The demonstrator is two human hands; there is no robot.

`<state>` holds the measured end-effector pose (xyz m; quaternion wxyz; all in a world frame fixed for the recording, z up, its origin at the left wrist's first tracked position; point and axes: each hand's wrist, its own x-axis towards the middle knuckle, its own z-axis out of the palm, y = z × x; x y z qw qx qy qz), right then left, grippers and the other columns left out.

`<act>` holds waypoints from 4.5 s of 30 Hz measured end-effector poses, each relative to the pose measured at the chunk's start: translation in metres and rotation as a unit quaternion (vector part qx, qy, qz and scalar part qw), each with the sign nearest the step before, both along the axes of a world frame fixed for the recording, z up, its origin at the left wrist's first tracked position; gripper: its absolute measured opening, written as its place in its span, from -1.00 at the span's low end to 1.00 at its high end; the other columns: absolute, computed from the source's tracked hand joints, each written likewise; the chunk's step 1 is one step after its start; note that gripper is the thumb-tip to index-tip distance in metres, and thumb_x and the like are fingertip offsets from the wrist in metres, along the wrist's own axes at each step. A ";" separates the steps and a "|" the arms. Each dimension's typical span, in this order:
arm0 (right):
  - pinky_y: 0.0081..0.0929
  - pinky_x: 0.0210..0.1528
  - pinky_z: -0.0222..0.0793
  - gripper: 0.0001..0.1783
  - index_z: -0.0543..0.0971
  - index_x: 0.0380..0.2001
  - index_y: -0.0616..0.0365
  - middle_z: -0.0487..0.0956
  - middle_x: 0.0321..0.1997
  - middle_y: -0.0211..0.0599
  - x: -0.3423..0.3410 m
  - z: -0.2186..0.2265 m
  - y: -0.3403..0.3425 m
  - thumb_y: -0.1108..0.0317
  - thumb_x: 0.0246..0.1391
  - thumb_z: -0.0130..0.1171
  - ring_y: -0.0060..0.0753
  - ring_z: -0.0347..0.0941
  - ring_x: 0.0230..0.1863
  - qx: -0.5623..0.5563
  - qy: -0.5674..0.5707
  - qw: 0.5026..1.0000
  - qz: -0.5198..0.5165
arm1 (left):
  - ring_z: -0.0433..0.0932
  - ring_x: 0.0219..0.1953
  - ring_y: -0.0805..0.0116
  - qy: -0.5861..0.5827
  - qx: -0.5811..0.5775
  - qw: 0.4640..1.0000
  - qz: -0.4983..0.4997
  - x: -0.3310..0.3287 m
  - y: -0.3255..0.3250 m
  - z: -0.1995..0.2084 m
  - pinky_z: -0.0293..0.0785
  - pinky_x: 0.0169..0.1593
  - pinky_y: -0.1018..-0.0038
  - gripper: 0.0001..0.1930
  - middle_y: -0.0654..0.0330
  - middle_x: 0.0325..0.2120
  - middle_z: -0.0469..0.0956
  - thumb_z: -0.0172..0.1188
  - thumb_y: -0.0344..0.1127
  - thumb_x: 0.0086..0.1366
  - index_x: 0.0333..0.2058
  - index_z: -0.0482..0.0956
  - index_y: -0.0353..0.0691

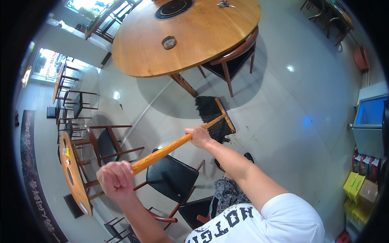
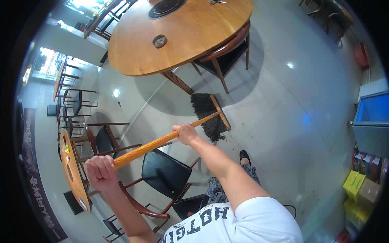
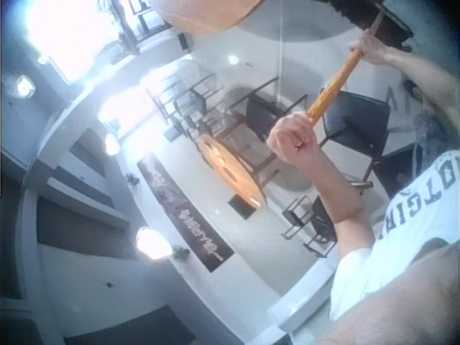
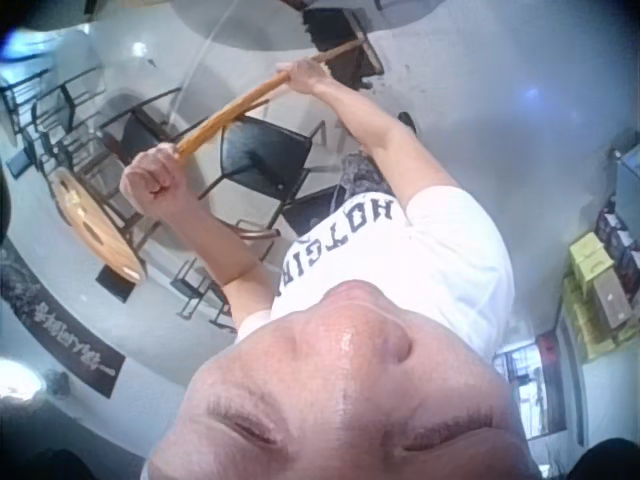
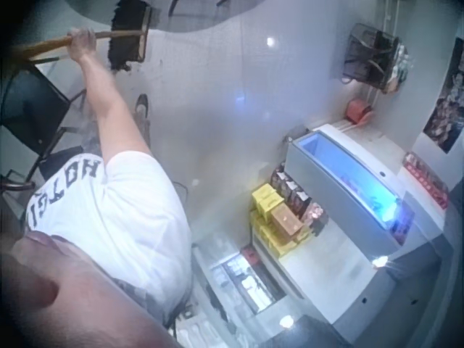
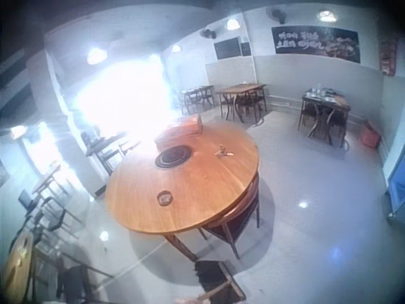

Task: The person sweeps a tiled floor with a long-handled broom in a restaurant dining area. They move chairs to access areas underneath and around tables, then sweep the floor systematically.

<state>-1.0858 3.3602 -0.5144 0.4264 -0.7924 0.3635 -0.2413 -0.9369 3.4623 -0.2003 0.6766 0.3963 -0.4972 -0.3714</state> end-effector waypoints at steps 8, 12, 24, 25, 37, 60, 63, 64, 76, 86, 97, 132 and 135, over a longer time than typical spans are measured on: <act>-0.17 -0.12 0.32 -0.87 0.45 -0.45 0.08 0.55 -0.43 -0.26 -0.155 -0.007 0.014 0.48 -0.14 0.16 -0.10 0.48 -0.18 0.025 -0.001 0.987 -0.158 | 0.25 -0.81 0.47 0.082 0.007 0.980 -0.179 -0.096 -0.086 -0.024 0.37 -0.57 0.44 -0.53 0.28 -0.81 0.31 -0.22 -0.28 0.43 -0.74 0.20 -0.08; -0.15 -0.15 0.31 -0.84 0.48 -0.45 0.06 0.55 -0.43 -0.25 -0.260 -0.044 0.047 0.48 -0.20 0.20 -0.10 0.49 -0.21 0.040 0.025 0.968 -0.248 | 0.14 -0.78 0.45 0.091 0.060 0.967 -0.230 -0.167 -0.112 -0.082 0.26 -0.58 0.40 -0.56 0.34 -0.83 0.19 -0.29 -0.23 0.43 -0.71 0.16 -0.04; -0.10 -0.16 0.23 -0.86 0.49 -0.53 0.02 0.55 -0.52 -0.18 -0.451 -0.063 0.153 0.55 -0.16 0.16 0.08 0.45 -0.36 0.122 0.255 0.899 -0.334 | 0.39 -0.64 0.47 0.228 0.287 0.899 -0.240 -0.295 -0.075 -0.170 0.46 -0.36 0.43 -0.55 0.25 -0.73 0.36 -0.03 -0.36 0.40 -0.73 0.28 -0.29; -0.11 -0.15 0.22 -0.85 0.49 -0.53 0.01 0.55 -0.52 -0.18 -0.442 -0.058 0.147 0.56 -0.16 0.16 0.08 0.45 -0.37 0.078 0.230 0.916 -0.320 | 0.40 -0.63 0.47 0.224 0.284 0.902 -0.235 -0.280 -0.073 -0.163 0.44 -0.36 0.45 -0.59 0.24 -0.72 0.38 -0.05 -0.38 0.39 -0.70 0.30 -0.29; -0.19 -0.31 0.35 -0.92 0.49 -0.55 0.14 0.52 -0.50 -0.11 -0.222 -0.048 0.097 0.47 -0.13 0.21 0.05 0.48 -0.37 0.094 0.118 0.989 0.004 | 0.46 -0.60 0.37 0.021 0.210 0.977 0.032 -0.127 0.089 -0.083 0.47 -0.37 0.48 -0.69 0.15 -0.71 0.45 -0.05 -0.49 0.27 -0.68 0.41 -0.39; -0.15 -0.26 0.38 -0.85 0.46 -0.51 0.13 0.52 -0.42 -0.12 0.253 -0.103 0.091 0.47 -0.18 0.26 0.01 0.47 -0.28 -0.170 0.101 0.835 0.514 | 0.52 -0.61 0.40 -0.085 0.204 0.838 0.500 -0.042 0.215 -0.163 0.51 -0.07 0.22 -0.82 0.20 -0.70 0.48 0.03 -0.55 0.13 -0.65 0.44 -0.30; -0.22 -0.18 0.40 -0.84 0.50 -0.41 0.09 0.51 -0.37 -0.19 0.282 -0.142 0.057 0.49 -0.12 0.23 -0.06 0.45 -0.20 -0.084 0.168 0.860 0.475 | 0.47 -0.62 0.31 -0.075 0.157 0.837 0.519 -0.029 0.182 -0.218 0.52 -0.07 0.20 -0.82 0.18 -0.70 0.43 0.12 -0.61 0.07 -0.67 0.40 -0.31; -0.26 -0.12 0.40 -0.82 0.49 -0.35 0.09 0.51 -0.33 -0.25 0.291 -0.151 0.046 0.49 -0.08 0.22 -0.11 0.44 -0.13 -0.056 0.214 0.852 0.474 | 0.46 -0.62 0.30 -0.081 0.150 0.837 0.520 -0.025 0.173 -0.234 0.53 -0.08 0.20 -0.80 0.18 -0.70 0.42 0.13 -0.60 0.07 -0.68 0.38 -0.30; -0.30 -0.26 0.33 -0.85 0.43 -0.43 0.13 0.45 -0.51 -0.17 0.245 -0.103 0.065 0.53 -0.12 0.17 -0.06 0.42 -0.35 -0.073 -0.014 0.920 0.384 | 0.38 -0.73 0.34 -0.059 0.014 0.882 0.467 -0.001 0.173 -0.144 0.48 -0.45 0.41 -0.76 0.21 -0.75 0.39 0.16 -0.58 0.08 -0.68 0.32 -0.27; -0.41 -0.20 0.38 -0.85 0.43 -0.53 0.15 0.44 -0.57 -0.31 0.058 -0.016 0.123 0.50 -0.05 0.23 -0.24 0.41 -0.47 0.032 -0.088 0.938 0.334 | 0.53 -0.66 0.39 -0.170 0.031 0.932 0.318 -0.089 0.182 0.003 0.58 -0.33 0.39 -0.77 0.28 -0.72 0.48 0.18 -0.25 0.27 -0.49 0.34 -0.14; -0.51 -0.44 0.35 -0.85 0.51 -0.48 0.19 0.50 -0.56 -0.35 -0.272 0.052 0.211 0.36 0.06 0.23 -0.50 0.44 -0.52 0.269 0.027 0.933 0.238 | 0.57 -0.65 0.43 -0.197 -0.037 0.976 0.088 -0.263 0.183 0.059 0.43 -0.51 0.57 -0.72 0.26 -0.67 0.52 0.27 -0.11 0.24 -0.49 0.44 -0.14; -0.28 -0.20 0.33 -0.92 0.54 -0.43 0.10 0.57 -0.45 -0.30 -0.008 0.058 0.158 0.36 0.02 0.20 -0.15 0.47 -0.32 0.024 -0.080 0.949 0.305 | 0.40 -0.78 0.47 -0.118 0.005 0.965 0.232 -0.093 0.227 0.058 0.15 -0.54 0.49 -0.62 0.35 -0.82 0.39 0.34 -0.06 0.16 -0.63 0.48 -0.18; -0.24 -0.22 0.34 -0.91 0.52 -0.48 0.12 0.55 -0.48 -0.27 0.066 0.041 0.148 0.39 -0.03 0.24 -0.11 0.47 -0.30 0.006 -0.077 0.923 0.378 | 0.45 -0.74 0.45 -0.100 0.075 0.960 0.249 -0.064 0.246 0.038 0.30 -0.40 0.45 -0.61 0.32 -0.79 0.43 0.25 0.00 0.22 -0.61 0.48 -0.18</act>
